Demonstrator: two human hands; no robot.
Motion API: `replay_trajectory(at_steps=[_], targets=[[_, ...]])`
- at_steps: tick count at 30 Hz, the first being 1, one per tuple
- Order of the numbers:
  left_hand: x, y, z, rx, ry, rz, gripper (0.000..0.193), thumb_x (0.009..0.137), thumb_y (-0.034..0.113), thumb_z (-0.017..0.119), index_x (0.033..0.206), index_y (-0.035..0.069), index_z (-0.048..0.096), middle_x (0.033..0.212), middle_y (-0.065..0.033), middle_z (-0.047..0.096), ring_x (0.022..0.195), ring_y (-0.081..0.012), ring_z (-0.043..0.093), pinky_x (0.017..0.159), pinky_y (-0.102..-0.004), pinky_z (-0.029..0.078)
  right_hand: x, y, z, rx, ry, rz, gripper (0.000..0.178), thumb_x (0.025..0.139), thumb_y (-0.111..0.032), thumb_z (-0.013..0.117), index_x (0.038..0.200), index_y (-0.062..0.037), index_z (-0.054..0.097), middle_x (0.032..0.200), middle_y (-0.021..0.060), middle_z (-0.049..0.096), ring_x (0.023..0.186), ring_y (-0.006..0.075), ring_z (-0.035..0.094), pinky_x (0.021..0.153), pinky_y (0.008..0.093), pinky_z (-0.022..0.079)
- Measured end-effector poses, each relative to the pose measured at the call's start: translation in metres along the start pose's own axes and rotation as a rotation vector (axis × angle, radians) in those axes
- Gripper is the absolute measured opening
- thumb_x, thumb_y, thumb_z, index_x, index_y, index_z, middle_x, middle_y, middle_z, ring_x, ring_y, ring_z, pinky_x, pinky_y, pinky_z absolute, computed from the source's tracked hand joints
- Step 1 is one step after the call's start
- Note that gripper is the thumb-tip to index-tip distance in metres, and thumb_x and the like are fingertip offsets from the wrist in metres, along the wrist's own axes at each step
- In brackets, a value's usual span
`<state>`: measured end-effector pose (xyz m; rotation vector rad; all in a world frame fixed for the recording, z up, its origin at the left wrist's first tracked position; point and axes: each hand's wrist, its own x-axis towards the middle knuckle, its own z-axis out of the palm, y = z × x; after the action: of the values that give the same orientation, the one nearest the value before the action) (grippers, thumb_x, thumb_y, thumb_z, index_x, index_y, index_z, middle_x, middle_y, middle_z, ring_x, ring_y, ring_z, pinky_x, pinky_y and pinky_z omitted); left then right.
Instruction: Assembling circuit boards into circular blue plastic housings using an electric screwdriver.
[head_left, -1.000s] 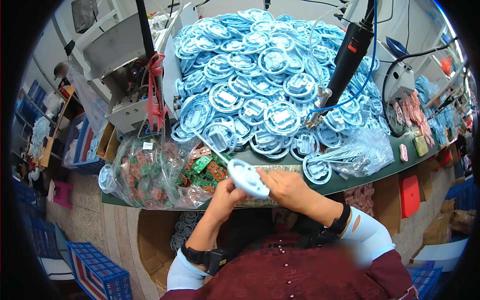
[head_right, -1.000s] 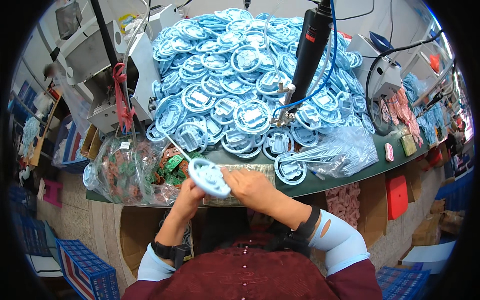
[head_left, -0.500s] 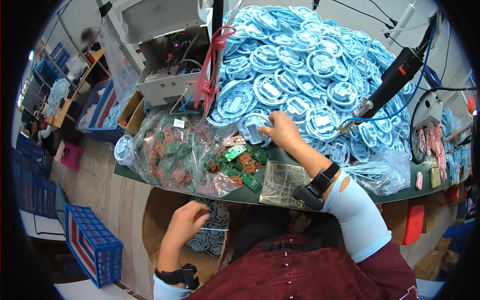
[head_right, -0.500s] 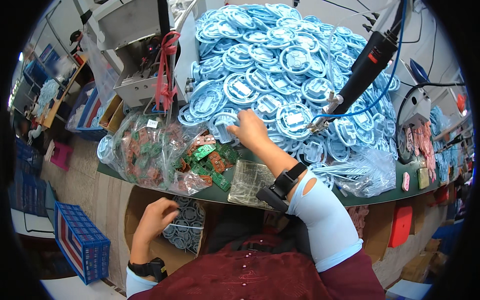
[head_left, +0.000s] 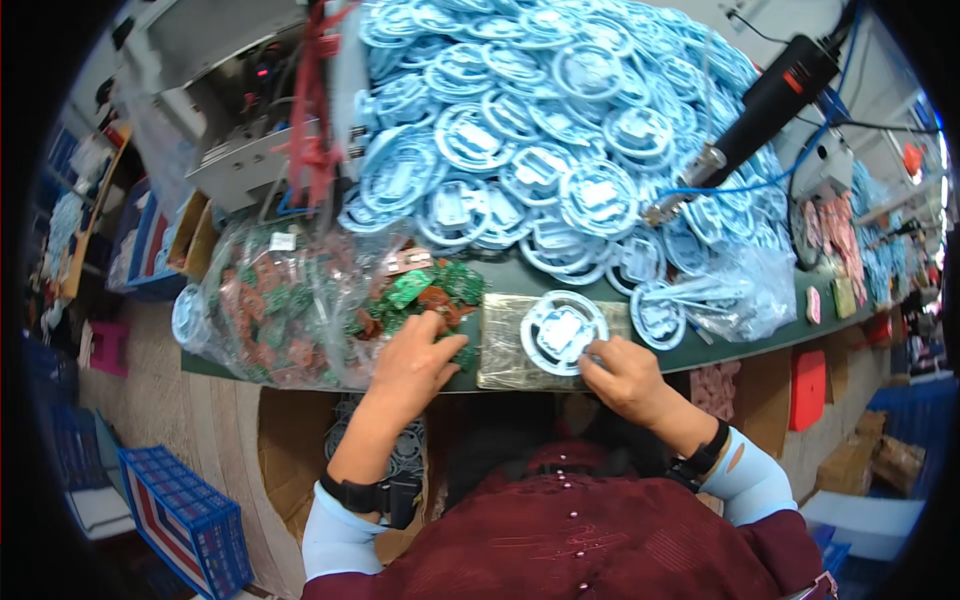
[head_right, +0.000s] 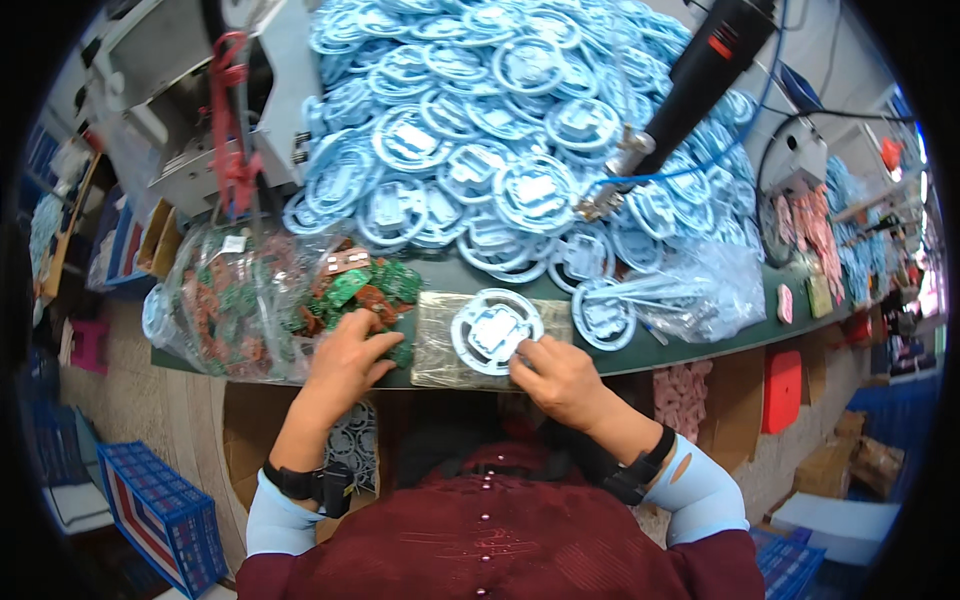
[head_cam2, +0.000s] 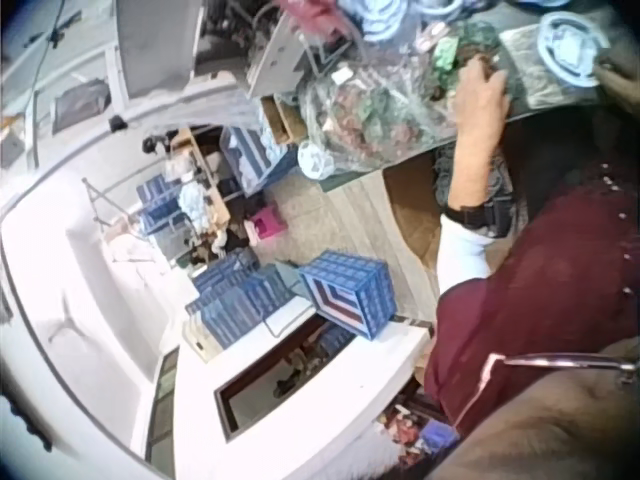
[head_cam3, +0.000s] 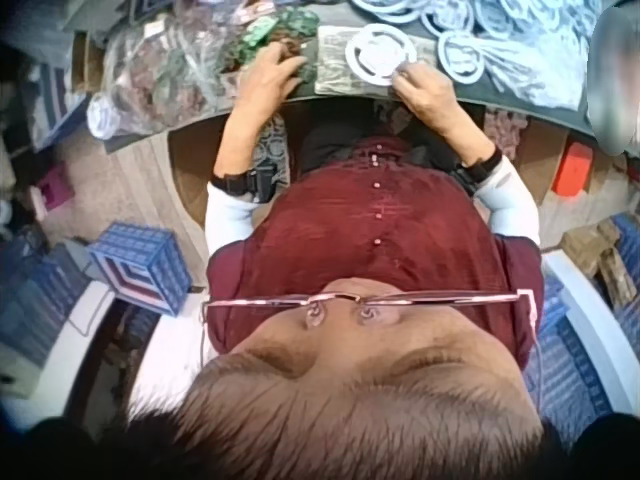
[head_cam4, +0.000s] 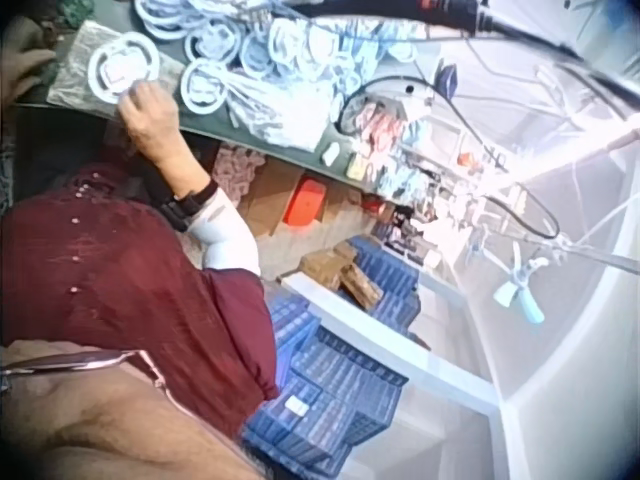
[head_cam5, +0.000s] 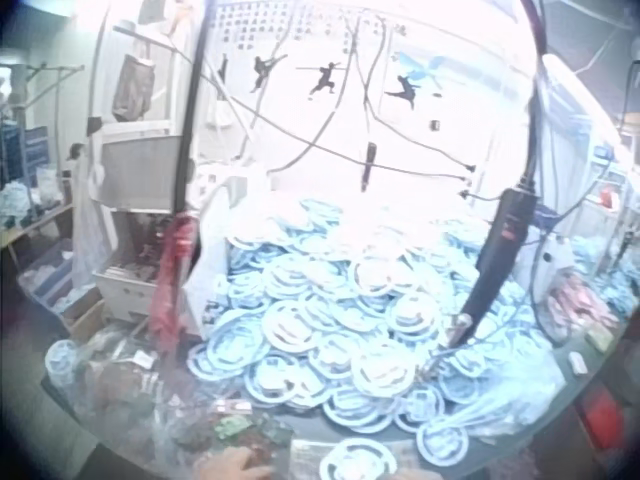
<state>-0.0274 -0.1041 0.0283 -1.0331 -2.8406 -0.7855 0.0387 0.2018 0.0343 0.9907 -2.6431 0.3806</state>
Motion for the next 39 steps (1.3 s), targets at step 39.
replay_trajectory(at_steps=[39], targets=[[0.055,0.063,0.047,-0.255,0.239,0.112,0.019,0.07,0.008,0.077,0.088,0.01,0.071,0.104,-0.0063,0.062,0.102,-0.0268,0.054,0.086,-0.0388,0.037,-0.025,0.018,0.01,0.0,0.121,0.016,0.028,0.073,-0.012,0.063,0.098,-0.0017,0.062,0.11,0.0126,0.061,0.095,0.0262,0.062,0.077,0.0358,0.052]])
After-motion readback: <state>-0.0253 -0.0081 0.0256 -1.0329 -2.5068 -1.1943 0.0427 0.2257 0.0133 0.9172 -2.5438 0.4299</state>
